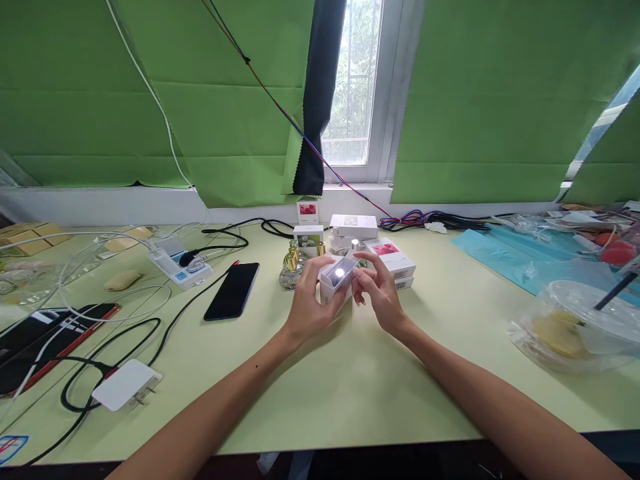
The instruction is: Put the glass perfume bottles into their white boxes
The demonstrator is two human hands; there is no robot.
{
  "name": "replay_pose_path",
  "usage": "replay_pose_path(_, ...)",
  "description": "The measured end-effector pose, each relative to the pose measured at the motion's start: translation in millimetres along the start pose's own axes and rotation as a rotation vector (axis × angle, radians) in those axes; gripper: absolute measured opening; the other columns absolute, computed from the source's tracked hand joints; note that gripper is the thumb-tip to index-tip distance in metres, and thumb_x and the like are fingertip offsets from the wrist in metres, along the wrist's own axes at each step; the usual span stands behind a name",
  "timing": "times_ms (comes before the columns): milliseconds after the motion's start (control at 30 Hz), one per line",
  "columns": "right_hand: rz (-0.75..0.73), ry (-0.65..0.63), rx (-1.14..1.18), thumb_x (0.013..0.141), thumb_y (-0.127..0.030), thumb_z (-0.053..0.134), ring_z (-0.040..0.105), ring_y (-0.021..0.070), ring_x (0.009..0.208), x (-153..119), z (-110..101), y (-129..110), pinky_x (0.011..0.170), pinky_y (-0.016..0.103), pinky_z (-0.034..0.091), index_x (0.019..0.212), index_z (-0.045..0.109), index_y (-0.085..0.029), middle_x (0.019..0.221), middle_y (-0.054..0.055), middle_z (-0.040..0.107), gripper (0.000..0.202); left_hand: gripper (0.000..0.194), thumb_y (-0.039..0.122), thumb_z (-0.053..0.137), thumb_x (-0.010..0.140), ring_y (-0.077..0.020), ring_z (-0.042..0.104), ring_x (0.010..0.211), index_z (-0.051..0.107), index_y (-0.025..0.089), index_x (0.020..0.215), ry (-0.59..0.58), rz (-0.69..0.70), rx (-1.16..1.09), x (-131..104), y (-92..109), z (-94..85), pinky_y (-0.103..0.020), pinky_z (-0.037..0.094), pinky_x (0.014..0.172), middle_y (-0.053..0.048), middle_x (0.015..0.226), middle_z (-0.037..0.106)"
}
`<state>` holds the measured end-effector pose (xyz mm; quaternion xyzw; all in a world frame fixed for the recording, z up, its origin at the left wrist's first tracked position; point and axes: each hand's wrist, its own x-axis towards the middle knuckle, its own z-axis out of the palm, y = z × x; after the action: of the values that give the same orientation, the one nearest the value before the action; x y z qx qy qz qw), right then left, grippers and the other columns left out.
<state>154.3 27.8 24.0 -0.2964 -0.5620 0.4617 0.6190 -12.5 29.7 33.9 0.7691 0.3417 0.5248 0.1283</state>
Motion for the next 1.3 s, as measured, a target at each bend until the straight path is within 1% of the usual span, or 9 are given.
replay_pose_path(67, -0.005, 0.006, -0.001, 0.091, -0.048, 0.064, 0.047, 0.0108, 0.048, 0.4, -0.1, 0.2, 0.047, 0.025, 0.042, 0.120, 0.055, -0.023, 0.059, -0.008, 0.053, 0.039, 0.034, 0.032, 0.067, 0.090, -0.0254, 0.060, 0.121, 0.053, 0.027, 0.121, 0.021, 0.011, 0.011, -0.4, -0.3, -0.4, -0.044, 0.053, 0.100, -0.009, 0.124, 0.060)
replay_pose_path(133, -0.009, 0.014, -0.005, 0.091, -0.048, 0.064, 0.046, 0.0107, 0.048, 0.7, 0.3, 0.0, 0.046, 0.025, 0.042, 0.119, 0.055, -0.023, 0.058, -0.008, 0.053, 0.039, 0.032, 0.032, 0.068, 0.090, -0.0261, 0.059, 0.124, 0.054, 0.026, 0.119, 0.037, 0.015, 0.013, -1.0, -1.3, -0.6, -0.044, 0.053, 0.100, -0.010, 0.125, 0.059)
replay_pose_path(300, 0.015, 0.044, -0.034, 0.090, -0.051, 0.063, 0.047, 0.0105, 0.046, 1.2, 1.9, -0.8, 0.046, 0.025, 0.042, 0.113, 0.056, -0.022, 0.057, -0.009, 0.052, 0.037, 0.027, 0.035, 0.067, 0.092, -0.0268, 0.059, 0.125, 0.055, 0.025, 0.114, 0.065, -0.007, 0.000, -2.0, -3.0, -1.0, -0.042, 0.055, 0.097, -0.010, 0.125, 0.058)
replay_pose_path(433, 0.026, 0.053, -0.040, 0.090, -0.049, 0.062, 0.046, 0.0103, 0.045, 1.5, 1.7, 1.4, 0.046, 0.024, 0.041, 0.107, 0.056, -0.022, 0.054, -0.009, 0.051, 0.033, 0.026, 0.036, 0.066, 0.093, -0.0260, 0.058, 0.124, 0.055, 0.025, 0.113, 0.077, -0.016, -0.004, -2.5, -3.8, -1.5, -0.042, 0.054, 0.097, -0.010, 0.124, 0.058)
replay_pose_path(600, 0.013, 0.063, -0.052, 0.091, -0.048, 0.062, 0.046, 0.0107, 0.045, 0.0, 1.3, 4.2, 0.046, 0.024, 0.042, 0.110, 0.055, -0.023, 0.054, -0.009, 0.052, 0.033, 0.025, 0.036, 0.064, 0.094, -0.0252, 0.059, 0.123, 0.055, 0.025, 0.115, 0.080, -0.019, -0.021, -2.6, -4.8, -0.5, -0.042, 0.054, 0.097, -0.009, 0.124, 0.058)
replay_pose_path(800, -0.048, 0.086, -0.124, 0.092, -0.045, 0.061, 0.046, 0.0104, 0.046, -3.1, 3.2, 1.0, 0.046, 0.023, 0.041, 0.118, 0.052, -0.024, 0.056, -0.010, 0.051, 0.034, 0.024, 0.035, 0.064, 0.094, -0.0257, 0.059, 0.123, 0.055, 0.025, 0.115, 0.081, -0.017, -0.026, -2.3, -4.6, 0.0, -0.042, 0.054, 0.096, -0.009, 0.124, 0.058)
replay_pose_path(933, -0.088, 0.105, -0.182, 0.092, -0.039, 0.061, 0.046, 0.0098, 0.047, -4.8, 4.4, 0.8, 0.049, 0.023, 0.040, 0.118, 0.052, -0.024, 0.059, -0.010, 0.050, 0.032, 0.025, 0.033, 0.064, 0.093, -0.0255, 0.058, 0.123, 0.055, 0.026, 0.115, 0.079, -0.019, -0.023, -3.5, -5.6, 0.1, -0.042, 0.053, 0.097, -0.009, 0.125, 0.058)
replay_pose_path(1133, -0.124, 0.109, -0.229, 0.093, -0.036, 0.060, 0.046, 0.0102, 0.049, -6.8, 3.3, 4.4, 0.050, 0.024, 0.040, 0.122, 0.050, -0.024, 0.061, -0.009, 0.050, 0.033, 0.025, 0.035, 0.063, 0.093, -0.0262, 0.060, 0.121, 0.054, 0.025, 0.115, 0.091, -0.015, 0.017, -2.4, -4.1, 0.4, -0.041, 0.055, 0.092, -0.009, 0.123, 0.058)
replay_pose_path(1300, -0.128, 0.083, -0.261, 0.091, -0.033, 0.061, 0.045, 0.0105, 0.049, -7.8, 4.2, 3.4, 0.050, 0.025, 0.040, 0.118, 0.053, -0.024, 0.061, -0.009, 0.048, 0.029, 0.025, 0.033, 0.062, 0.093, -0.0259, 0.060, 0.120, 0.053, 0.025, 0.115, 0.099, -0.011, 0.027, -1.7, -2.6, 0.5, -0.041, 0.055, 0.092, -0.009, 0.121, 0.059)
